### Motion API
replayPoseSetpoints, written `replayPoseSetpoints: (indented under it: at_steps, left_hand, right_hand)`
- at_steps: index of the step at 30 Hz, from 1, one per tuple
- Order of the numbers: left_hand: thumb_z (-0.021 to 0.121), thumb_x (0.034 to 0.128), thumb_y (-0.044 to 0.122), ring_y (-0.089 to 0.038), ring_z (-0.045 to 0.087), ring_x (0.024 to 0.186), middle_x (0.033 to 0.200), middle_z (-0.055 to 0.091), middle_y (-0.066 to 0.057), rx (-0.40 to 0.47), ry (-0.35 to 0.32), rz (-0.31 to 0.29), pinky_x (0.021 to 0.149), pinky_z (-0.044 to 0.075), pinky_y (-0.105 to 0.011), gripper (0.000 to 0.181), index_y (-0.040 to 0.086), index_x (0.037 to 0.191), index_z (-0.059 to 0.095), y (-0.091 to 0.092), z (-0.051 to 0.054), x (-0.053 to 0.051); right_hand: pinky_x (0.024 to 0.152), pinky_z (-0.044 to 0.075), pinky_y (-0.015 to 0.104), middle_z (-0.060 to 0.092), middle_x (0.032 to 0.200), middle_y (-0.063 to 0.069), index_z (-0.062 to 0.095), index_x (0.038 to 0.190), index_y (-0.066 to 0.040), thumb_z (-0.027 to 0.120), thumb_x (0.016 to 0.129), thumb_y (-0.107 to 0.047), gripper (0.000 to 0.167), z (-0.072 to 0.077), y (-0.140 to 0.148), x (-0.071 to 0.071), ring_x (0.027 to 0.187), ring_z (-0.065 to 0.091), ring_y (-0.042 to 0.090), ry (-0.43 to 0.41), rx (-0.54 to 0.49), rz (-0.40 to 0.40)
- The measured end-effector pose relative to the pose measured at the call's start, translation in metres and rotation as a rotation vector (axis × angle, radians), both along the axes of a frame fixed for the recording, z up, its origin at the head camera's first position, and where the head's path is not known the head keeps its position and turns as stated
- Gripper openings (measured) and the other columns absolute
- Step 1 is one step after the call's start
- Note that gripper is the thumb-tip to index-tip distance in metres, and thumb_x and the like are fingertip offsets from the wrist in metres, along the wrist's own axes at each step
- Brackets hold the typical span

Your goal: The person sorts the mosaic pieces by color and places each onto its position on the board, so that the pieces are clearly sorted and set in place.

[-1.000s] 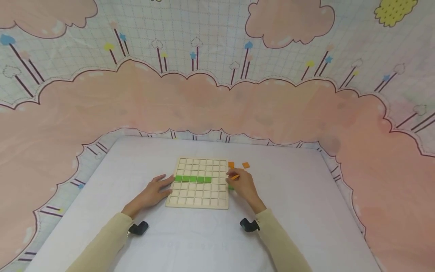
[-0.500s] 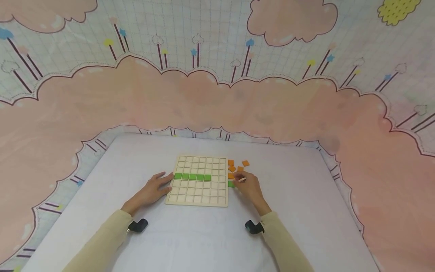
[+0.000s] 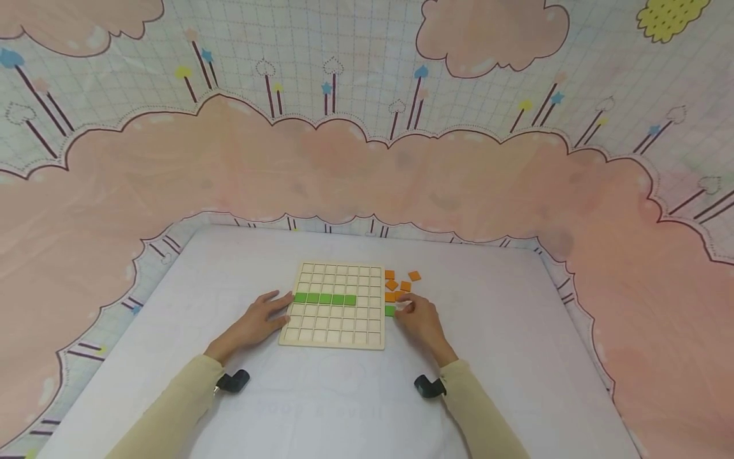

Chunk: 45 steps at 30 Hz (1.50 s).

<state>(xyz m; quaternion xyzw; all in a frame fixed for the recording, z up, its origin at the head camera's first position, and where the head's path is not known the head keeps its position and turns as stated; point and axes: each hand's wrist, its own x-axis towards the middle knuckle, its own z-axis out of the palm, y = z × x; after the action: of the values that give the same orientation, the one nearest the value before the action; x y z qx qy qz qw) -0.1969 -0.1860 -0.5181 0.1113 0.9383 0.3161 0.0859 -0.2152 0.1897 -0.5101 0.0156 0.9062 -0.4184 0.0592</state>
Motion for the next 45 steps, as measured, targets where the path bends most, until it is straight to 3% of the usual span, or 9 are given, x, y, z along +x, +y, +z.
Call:
replayPoseSetpoints:
  at_steps: [7, 13, 25, 36, 45]
  left_hand:
    - [0.06, 0.0976, 0.025, -0.041, 0.019, 0.15, 0.159, 0.036, -0.01, 0.009, -0.012, 0.018, 0.114, 0.023, -0.068, 0.057, 0.013, 0.15, 0.04, -0.0004, 0.0, -0.0019]
    - [0.06, 0.0976, 0.027, -0.04, 0.018, 0.15, 0.159, 0.037, -0.008, 0.003, -0.027, 0.023, 0.115, 0.023, -0.067, 0.058, 0.015, 0.151, 0.039, -0.0003, -0.003, 0.0]
    - [0.06, 0.0979, 0.025, -0.039, 0.018, 0.15, 0.159, 0.036, -0.008, 0.008, -0.009, 0.022, 0.115, 0.023, -0.067, 0.057, 0.014, 0.15, 0.04, 0.0003, -0.001, 0.0]
    - [0.061, 0.0968, 0.024, -0.039, 0.019, 0.15, 0.158, 0.038, -0.006, 0.007, -0.008, 0.032, 0.115, 0.023, -0.067, 0.057, 0.014, 0.149, 0.042, 0.001, -0.0015, 0.0003]
    - [0.06, 0.0979, 0.024, -0.043, 0.02, 0.149, 0.159, 0.035, -0.013, -0.003, -0.026, 0.035, 0.114, 0.024, -0.068, 0.057, 0.015, 0.15, 0.04, 0.0015, -0.0002, 0.0001]
  right_hand:
    - [0.051, 0.044, 0.024, 0.068, 0.072, 0.005, 0.064, 0.123, -0.007, 0.071, 0.086, -0.015, 0.038, 0.0, -0.0047, -0.0006, 0.051, 0.059, 0.014, -0.072, -0.003, 0.028]
    - [0.048, 0.044, 0.023, 0.065, 0.067, 0.004, 0.066, 0.121, -0.007, 0.072, 0.086, -0.015, 0.037, -0.0012, -0.006, -0.0001, 0.048, 0.057, 0.013, -0.103, 0.002, 0.022]
    - [0.052, 0.036, 0.024, 0.055, 0.067, 0.002, 0.067, 0.107, -0.007, 0.074, 0.082, -0.017, 0.028, 0.0008, -0.007, -0.0012, 0.057, 0.047, 0.014, -0.047, 0.102, 0.049]
    - [0.054, 0.031, 0.025, 0.045, 0.066, 0.0, 0.062, 0.094, -0.008, 0.076, 0.081, -0.013, 0.02, -0.0004, -0.0043, 0.0026, 0.059, 0.042, 0.014, -0.017, 0.072, 0.055]
    - [0.065, 0.042, 0.026, 0.063, 0.084, 0.004, 0.062, 0.091, -0.01, 0.076, 0.081, -0.009, 0.017, -0.0006, 0.001, 0.0042, 0.076, 0.053, 0.019, -0.005, 0.026, 0.054]
